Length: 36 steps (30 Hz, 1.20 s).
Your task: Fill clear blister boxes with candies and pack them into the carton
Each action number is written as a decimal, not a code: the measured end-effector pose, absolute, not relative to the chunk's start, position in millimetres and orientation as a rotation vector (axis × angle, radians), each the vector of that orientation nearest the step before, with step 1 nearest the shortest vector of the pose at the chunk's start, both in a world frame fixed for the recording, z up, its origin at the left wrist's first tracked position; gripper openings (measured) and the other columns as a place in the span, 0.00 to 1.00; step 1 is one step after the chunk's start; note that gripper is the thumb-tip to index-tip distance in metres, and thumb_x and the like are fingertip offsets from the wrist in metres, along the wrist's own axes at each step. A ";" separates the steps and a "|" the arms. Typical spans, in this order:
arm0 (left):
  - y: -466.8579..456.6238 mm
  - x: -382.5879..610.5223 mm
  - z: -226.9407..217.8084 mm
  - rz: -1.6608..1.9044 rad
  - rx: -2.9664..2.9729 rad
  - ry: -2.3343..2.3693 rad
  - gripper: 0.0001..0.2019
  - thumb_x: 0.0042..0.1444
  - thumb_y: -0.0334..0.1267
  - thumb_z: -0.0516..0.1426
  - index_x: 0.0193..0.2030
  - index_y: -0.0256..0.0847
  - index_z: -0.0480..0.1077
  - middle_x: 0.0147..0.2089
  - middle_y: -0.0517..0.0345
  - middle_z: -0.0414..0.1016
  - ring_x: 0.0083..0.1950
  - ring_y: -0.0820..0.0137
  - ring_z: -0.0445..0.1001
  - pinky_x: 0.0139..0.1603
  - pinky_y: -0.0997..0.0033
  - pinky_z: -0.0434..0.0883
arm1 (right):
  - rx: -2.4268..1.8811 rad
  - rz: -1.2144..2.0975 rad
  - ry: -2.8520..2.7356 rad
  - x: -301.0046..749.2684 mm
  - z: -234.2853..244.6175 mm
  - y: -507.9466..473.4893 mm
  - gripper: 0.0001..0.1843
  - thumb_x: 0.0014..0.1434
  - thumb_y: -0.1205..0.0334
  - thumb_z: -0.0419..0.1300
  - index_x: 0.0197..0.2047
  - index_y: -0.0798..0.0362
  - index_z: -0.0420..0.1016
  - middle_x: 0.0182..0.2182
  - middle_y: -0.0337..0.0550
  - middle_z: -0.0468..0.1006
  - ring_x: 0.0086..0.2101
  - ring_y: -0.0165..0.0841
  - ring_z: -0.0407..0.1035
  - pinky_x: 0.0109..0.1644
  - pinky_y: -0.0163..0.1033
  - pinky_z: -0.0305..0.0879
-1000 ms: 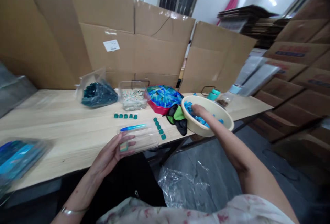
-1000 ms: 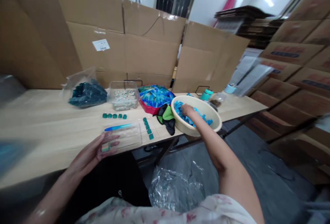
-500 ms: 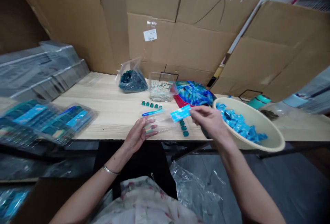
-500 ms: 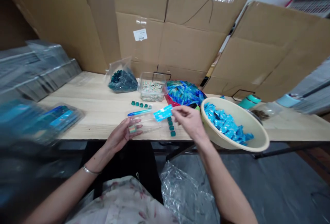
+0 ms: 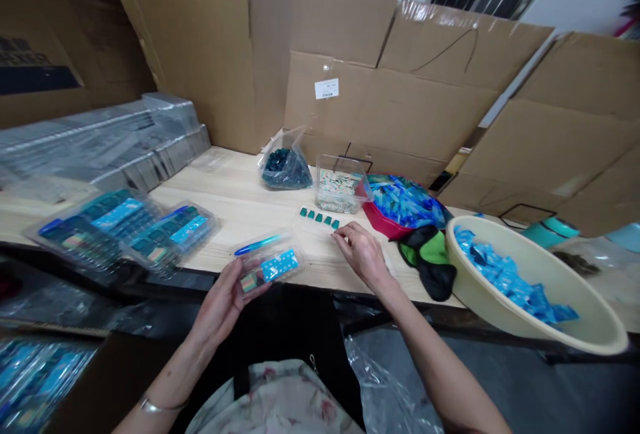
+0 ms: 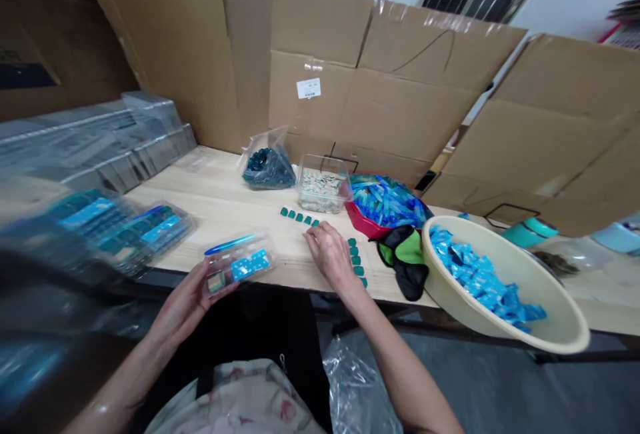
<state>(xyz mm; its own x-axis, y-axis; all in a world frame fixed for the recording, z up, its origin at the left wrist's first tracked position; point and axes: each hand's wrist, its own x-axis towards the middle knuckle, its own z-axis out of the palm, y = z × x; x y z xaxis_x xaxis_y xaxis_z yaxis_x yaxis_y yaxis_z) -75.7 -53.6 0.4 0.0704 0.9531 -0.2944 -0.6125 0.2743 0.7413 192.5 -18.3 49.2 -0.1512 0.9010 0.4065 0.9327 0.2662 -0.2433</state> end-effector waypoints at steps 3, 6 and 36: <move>-64.6 -96.4 -5.9 1.298 0.448 0.915 0.11 0.57 0.35 0.57 0.46 0.35 0.71 0.50 0.45 0.74 0.46 0.59 0.76 0.49 0.46 0.73 | -1.770 -0.174 -2.351 194.1 30.5 8.5 0.10 0.61 0.65 0.52 0.39 0.56 0.75 0.40 0.52 0.75 0.44 0.39 0.68 0.45 0.39 0.65; -72.8 -105.2 -12.4 1.309 0.410 0.933 0.11 0.58 0.35 0.56 0.47 0.35 0.70 0.52 0.43 0.74 0.48 0.58 0.75 0.50 0.45 0.72 | -1.821 -0.359 -2.543 183.1 12.3 18.5 0.13 0.58 0.75 0.49 0.38 0.62 0.75 0.39 0.58 0.75 0.43 0.43 0.67 0.45 0.43 0.66; -86.5 -74.3 -18.3 1.194 0.144 0.701 0.19 0.57 0.53 0.53 0.45 0.39 0.67 0.51 0.47 0.71 0.49 0.61 0.73 0.49 0.51 0.71 | -0.950 1.457 -0.654 80.7 16.8 -81.3 0.09 0.53 0.56 0.63 0.33 0.53 0.70 0.46 0.46 0.76 0.39 0.32 0.71 0.36 0.36 0.69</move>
<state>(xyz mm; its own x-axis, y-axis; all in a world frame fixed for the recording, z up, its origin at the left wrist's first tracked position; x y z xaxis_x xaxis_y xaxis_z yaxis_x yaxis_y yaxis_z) -74.3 -86.5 -18.3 0.1867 0.8870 -0.4224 -0.8010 0.3864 0.4572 80.7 -81.3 16.8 0.0519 0.9829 -0.1769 -0.5212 -0.1245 -0.8443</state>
